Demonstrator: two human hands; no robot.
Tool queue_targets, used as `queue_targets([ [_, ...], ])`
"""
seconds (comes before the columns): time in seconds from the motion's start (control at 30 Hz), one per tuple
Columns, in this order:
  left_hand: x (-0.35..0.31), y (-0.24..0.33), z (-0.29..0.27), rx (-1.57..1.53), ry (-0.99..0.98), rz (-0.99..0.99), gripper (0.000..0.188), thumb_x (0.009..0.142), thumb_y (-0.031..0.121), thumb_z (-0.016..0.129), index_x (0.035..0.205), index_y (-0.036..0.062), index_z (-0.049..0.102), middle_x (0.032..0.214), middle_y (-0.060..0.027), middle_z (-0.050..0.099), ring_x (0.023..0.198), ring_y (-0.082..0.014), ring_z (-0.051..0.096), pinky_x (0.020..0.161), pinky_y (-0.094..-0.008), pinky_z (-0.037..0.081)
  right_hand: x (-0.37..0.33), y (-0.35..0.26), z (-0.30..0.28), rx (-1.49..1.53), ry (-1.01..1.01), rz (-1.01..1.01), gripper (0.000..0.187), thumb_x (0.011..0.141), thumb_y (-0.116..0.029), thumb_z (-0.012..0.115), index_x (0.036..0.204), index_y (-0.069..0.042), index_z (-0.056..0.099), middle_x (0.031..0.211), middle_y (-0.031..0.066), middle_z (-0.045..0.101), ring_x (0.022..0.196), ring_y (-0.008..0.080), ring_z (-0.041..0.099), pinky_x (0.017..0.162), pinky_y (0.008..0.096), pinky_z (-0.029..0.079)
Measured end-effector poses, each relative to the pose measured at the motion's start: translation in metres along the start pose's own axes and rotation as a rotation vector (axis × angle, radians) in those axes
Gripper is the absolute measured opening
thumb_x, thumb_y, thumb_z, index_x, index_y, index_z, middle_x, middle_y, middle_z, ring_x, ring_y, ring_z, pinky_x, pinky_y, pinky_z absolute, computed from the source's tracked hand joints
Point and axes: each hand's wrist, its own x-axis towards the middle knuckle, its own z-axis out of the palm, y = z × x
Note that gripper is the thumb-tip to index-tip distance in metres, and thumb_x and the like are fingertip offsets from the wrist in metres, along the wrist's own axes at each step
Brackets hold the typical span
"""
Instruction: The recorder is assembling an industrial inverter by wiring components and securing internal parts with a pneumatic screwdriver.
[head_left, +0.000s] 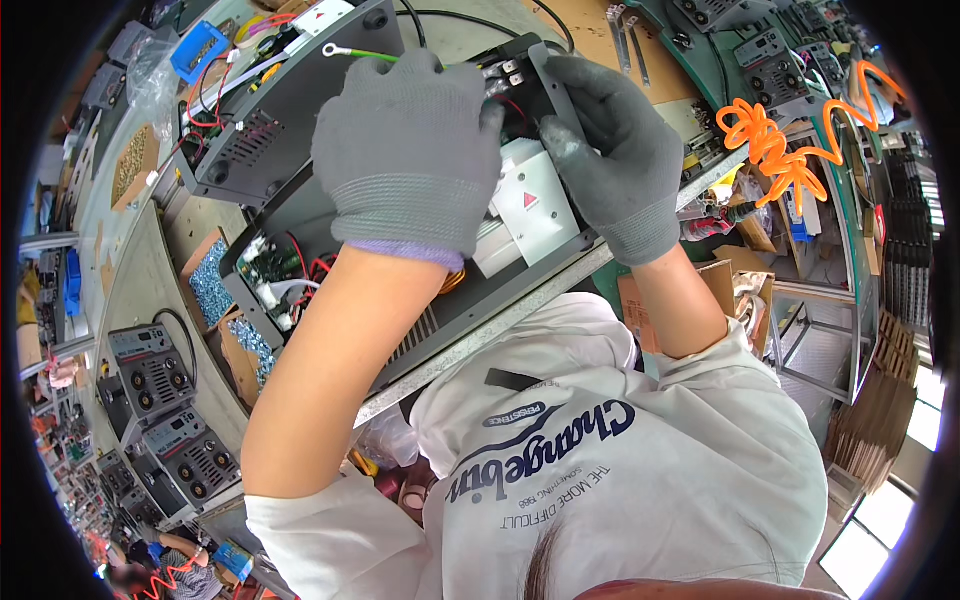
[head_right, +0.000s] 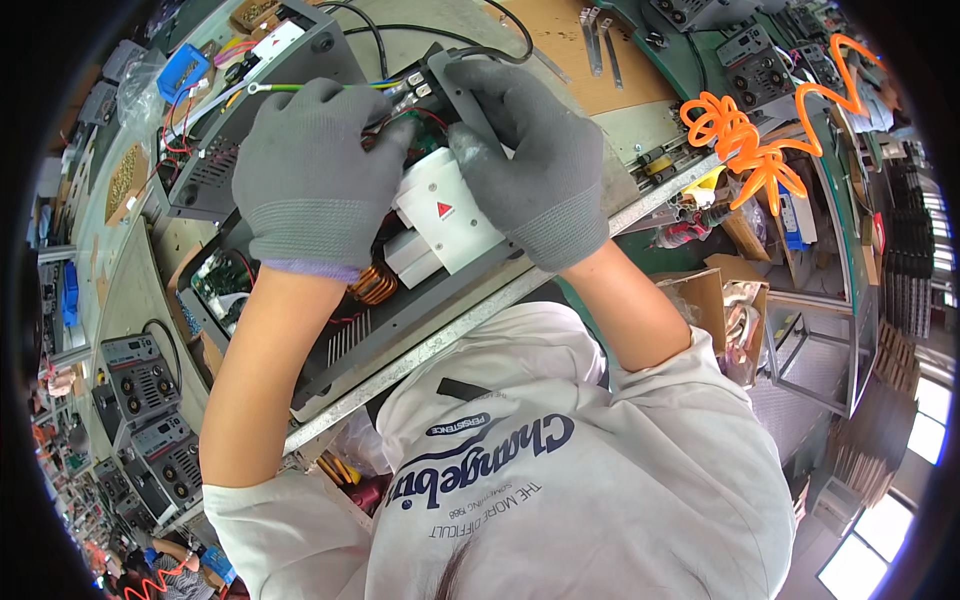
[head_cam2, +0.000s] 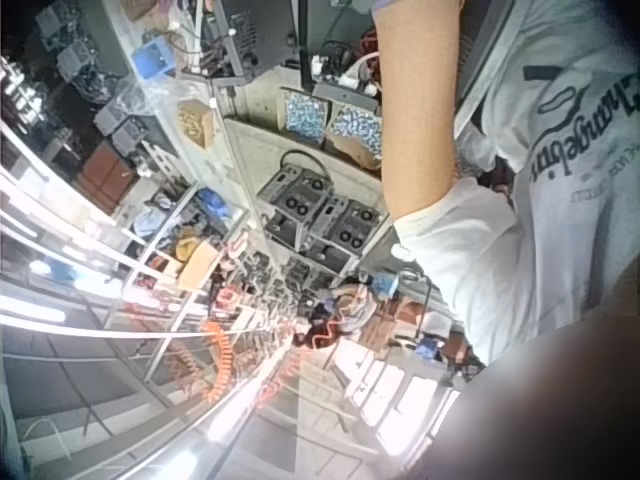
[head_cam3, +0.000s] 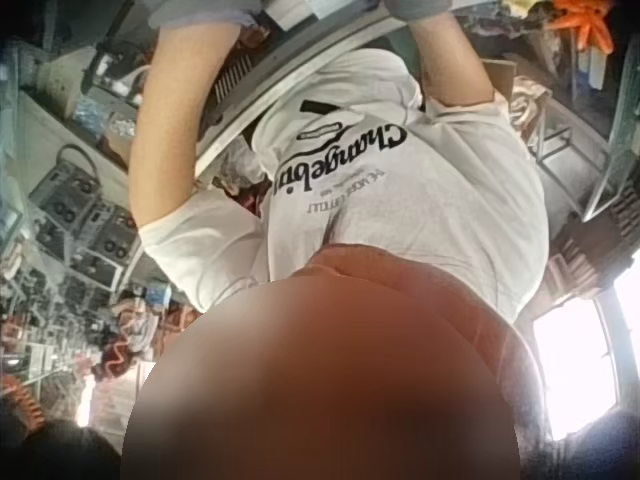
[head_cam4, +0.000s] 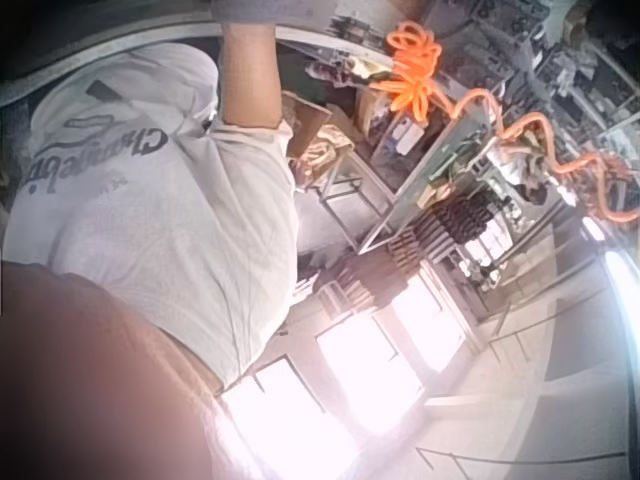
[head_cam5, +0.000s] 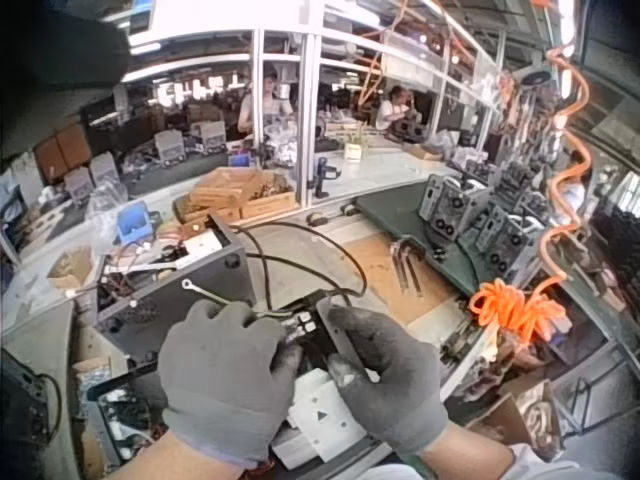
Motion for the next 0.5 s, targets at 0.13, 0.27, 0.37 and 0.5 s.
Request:
queue_targets([
  [0.13,-0.002,-0.002,0.007,-0.063,0.032,0.057,0.015,0.081,0.028,0.073,0.086,0.0136,0.075,0.091,-0.0038,0.069,0.087,-0.0283,0.065,0.076,-0.0386,0.053,-0.005,-0.005,-0.002,-0.060,0.005,-0.034,0.036,0.083,0.000,0.067,0.120,-0.003,0.066,0.106,0.0122,0.075,0.094,0.0201,0.075,0.084,0.0292,0.058],
  [0.27,-0.001,0.005,0.013,-0.088,0.076,0.060,0.013,0.079,0.025,0.074,0.085,0.0127,0.074,0.089,-0.0045,0.068,0.088,-0.0281,0.065,0.076,-0.0392,0.053,-0.008,-0.008,-0.002,-0.080,0.010,-0.105,0.029,0.083,0.002,0.068,0.111,-0.006,0.067,0.103,0.0116,0.075,0.091,0.0212,0.076,0.079,0.0298,0.058],
  [0.37,0.003,0.010,0.019,-0.046,0.182,0.157,0.010,0.069,0.014,0.067,0.078,0.0105,0.070,0.080,-0.0047,0.063,0.083,-0.0264,0.064,0.064,-0.0379,0.052,-0.014,-0.002,-0.003,-0.122,0.020,-0.159,0.022,0.083,0.003,0.068,0.103,-0.007,0.067,0.096,0.0103,0.074,0.085,0.0206,0.075,0.073,0.0301,0.058],
  [0.5,0.011,-0.004,0.022,-0.267,0.165,0.154,0.011,0.074,0.022,0.071,0.079,0.0126,0.073,0.082,-0.0052,0.065,0.084,-0.0264,0.064,0.066,-0.0402,0.050,-0.013,-0.003,-0.003,-0.186,0.064,-0.219,0.018,0.083,0.003,0.068,0.097,-0.008,0.065,0.084,0.0079,0.071,0.074,0.0184,0.072,0.068,0.0296,0.056],
])
